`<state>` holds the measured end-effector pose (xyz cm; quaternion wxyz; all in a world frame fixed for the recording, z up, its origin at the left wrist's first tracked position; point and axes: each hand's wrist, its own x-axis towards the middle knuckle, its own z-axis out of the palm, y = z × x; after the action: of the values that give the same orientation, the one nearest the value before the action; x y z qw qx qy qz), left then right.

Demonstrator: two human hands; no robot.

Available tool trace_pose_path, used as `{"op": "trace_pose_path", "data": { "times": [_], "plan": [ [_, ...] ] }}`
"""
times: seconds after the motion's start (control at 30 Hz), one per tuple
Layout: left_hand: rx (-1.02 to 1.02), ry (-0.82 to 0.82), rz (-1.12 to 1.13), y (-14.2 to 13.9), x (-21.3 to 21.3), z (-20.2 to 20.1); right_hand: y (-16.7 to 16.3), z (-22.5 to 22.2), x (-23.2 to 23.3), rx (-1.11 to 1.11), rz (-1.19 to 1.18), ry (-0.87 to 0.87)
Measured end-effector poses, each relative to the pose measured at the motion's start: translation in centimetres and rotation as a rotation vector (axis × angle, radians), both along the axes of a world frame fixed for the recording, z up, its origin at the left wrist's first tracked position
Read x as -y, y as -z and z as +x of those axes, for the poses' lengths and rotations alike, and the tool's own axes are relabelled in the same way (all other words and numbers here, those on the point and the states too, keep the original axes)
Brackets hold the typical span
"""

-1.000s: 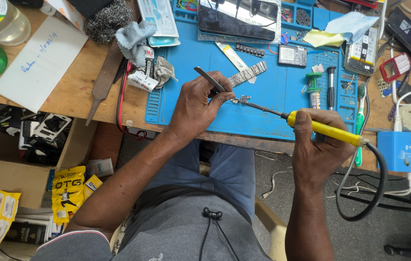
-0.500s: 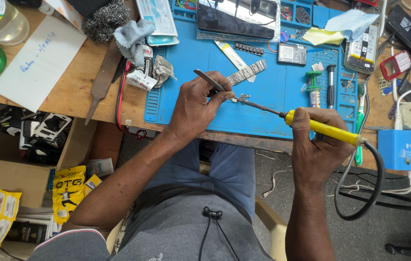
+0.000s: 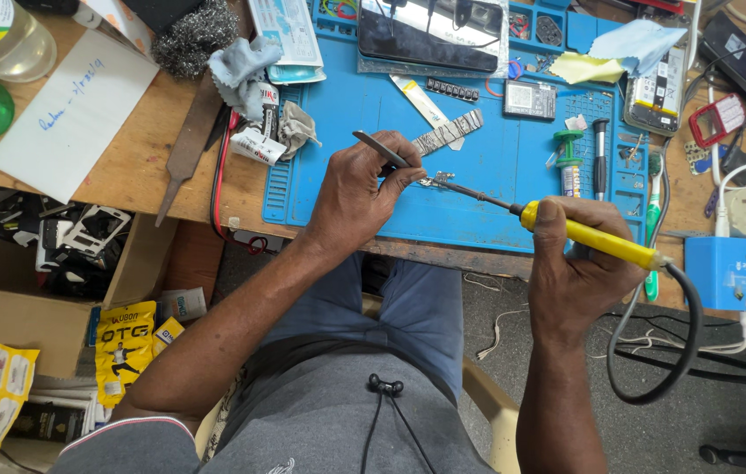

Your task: The person sits at a repair workbench and solders a small electronic component, holding the part with tweezers in one hand while applying a yellow soldering iron with the other. They periodically reposition the component, add solder, and continue working on the part on the blue mat.

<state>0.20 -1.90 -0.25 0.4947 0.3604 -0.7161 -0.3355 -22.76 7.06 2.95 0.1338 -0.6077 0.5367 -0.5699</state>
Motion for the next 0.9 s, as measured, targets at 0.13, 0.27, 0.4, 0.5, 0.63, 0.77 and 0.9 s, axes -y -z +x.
{"op": "trace_pose_path", "data": {
  "times": [0.13,0.27,0.4,0.5,0.63,0.77,0.9],
  "plan": [
    [0.051,-0.020,0.023,-0.05,0.13,-0.11,0.32,-0.09,0.19,-0.035,0.013,0.006],
    [0.046,-0.019,0.028,0.01,0.17,-0.01,0.33,-0.05,0.25,-0.033,0.015,-0.002],
    [0.053,-0.012,0.037,0.11,0.24,-0.10,0.19,-0.07,0.34,-0.031,0.029,0.013],
    [0.068,-0.023,0.026,0.14,0.21,-0.12,0.12,0.03,0.33,-0.037,0.026,0.011],
    [0.036,-0.005,0.026,0.08,0.23,-0.04,0.09,0.08,0.28,-0.045,0.024,0.003],
    [0.041,-0.008,0.026,0.07,0.26,0.01,0.18,0.04,0.28,-0.046,0.018,0.001],
    [0.032,-0.002,0.031,0.19,0.19,0.00,0.44,-0.03,0.19,-0.060,0.010,0.001]
  ]
}}
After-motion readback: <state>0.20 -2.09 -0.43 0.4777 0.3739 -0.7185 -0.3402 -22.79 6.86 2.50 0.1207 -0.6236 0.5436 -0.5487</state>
